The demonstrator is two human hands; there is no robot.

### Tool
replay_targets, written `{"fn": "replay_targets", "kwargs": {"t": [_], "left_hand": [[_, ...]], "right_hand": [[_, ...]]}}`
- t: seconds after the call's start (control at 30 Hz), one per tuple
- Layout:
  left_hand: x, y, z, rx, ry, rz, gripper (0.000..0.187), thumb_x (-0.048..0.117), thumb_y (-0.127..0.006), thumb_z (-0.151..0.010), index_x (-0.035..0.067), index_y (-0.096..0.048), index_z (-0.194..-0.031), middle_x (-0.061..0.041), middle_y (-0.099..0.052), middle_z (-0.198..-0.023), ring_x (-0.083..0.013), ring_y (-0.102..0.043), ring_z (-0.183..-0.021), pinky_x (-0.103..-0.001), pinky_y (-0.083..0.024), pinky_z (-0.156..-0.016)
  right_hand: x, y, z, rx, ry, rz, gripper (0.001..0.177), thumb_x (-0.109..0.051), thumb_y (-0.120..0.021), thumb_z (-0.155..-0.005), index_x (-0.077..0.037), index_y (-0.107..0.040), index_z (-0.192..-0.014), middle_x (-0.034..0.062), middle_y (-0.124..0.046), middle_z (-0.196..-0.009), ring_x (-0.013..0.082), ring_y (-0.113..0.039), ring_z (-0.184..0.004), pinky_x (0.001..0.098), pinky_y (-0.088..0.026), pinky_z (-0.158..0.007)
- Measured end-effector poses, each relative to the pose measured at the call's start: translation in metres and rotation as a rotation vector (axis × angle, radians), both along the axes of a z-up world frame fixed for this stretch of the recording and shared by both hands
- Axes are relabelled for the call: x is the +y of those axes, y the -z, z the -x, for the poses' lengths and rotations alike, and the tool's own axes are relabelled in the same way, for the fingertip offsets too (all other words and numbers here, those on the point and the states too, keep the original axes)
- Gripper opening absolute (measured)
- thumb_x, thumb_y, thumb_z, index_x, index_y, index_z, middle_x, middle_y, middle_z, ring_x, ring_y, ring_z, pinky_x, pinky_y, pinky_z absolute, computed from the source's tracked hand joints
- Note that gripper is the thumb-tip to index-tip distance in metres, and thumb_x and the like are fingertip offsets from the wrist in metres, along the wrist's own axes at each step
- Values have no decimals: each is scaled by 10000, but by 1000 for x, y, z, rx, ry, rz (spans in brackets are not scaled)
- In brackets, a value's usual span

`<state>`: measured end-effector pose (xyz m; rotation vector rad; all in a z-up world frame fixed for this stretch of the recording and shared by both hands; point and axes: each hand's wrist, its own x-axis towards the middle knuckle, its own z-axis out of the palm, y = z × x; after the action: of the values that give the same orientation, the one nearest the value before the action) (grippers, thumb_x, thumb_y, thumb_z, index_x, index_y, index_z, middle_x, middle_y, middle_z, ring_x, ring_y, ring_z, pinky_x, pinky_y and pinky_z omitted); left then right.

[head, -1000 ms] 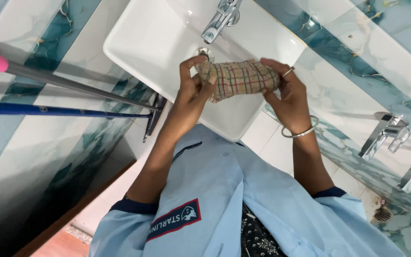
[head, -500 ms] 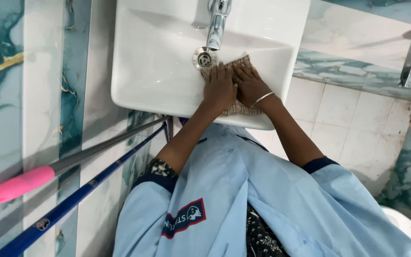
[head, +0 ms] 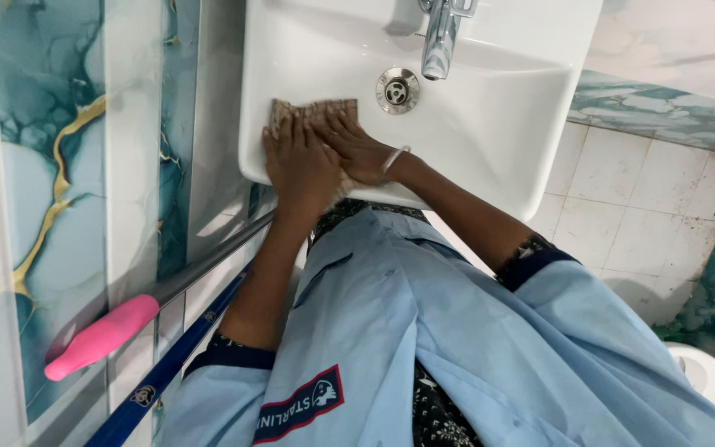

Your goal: The person cleans a white porcelain sink and a chrome faucet with a checkered cloth, wiping the interior surfaces and the fixture.

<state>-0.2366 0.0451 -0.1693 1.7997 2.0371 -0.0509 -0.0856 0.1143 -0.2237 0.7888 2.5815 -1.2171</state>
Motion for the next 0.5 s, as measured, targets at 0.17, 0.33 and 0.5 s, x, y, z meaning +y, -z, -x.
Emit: {"fn": "replay_targets", "kwargs": {"t": [0.17,0.33,0.5], "left_hand": [[17,31,4,44,30,4,663,332,-310,-1063,-49,-264,-1604,-180,-147,-1711,-320,-70,-1582,-496,-78,-1275],[69,63,-101,-91,366,475,681,418,-177,-1081,79,-5,-1646,-125,132,-1720,-315,193,-1573,-467,65,-1280],[62,77,-217,-212,413,225,703,402,-233,-1059,92,-19,-1652,-121,78,-1733,-327,110,-1574,-531,33,-1246]], "right_hand": [[12,12,23,-57,125,-210,669,-321,-289,-1099,-100,-25,-1673,192,61,-1738,360,84,-1594,491,-28,-1292],[16,-9,-89,-676,-1,-305,794,-295,-379,-1010,20,-6,-1637,252,54,-1701,375,88,-1565,470,-8,-1261],[-3,-30,-185,-798,279,-499,734,-345,-325,-1037,-46,-13,-1630,205,83,-1700,353,115,-1561,475,54,-1244]]}}
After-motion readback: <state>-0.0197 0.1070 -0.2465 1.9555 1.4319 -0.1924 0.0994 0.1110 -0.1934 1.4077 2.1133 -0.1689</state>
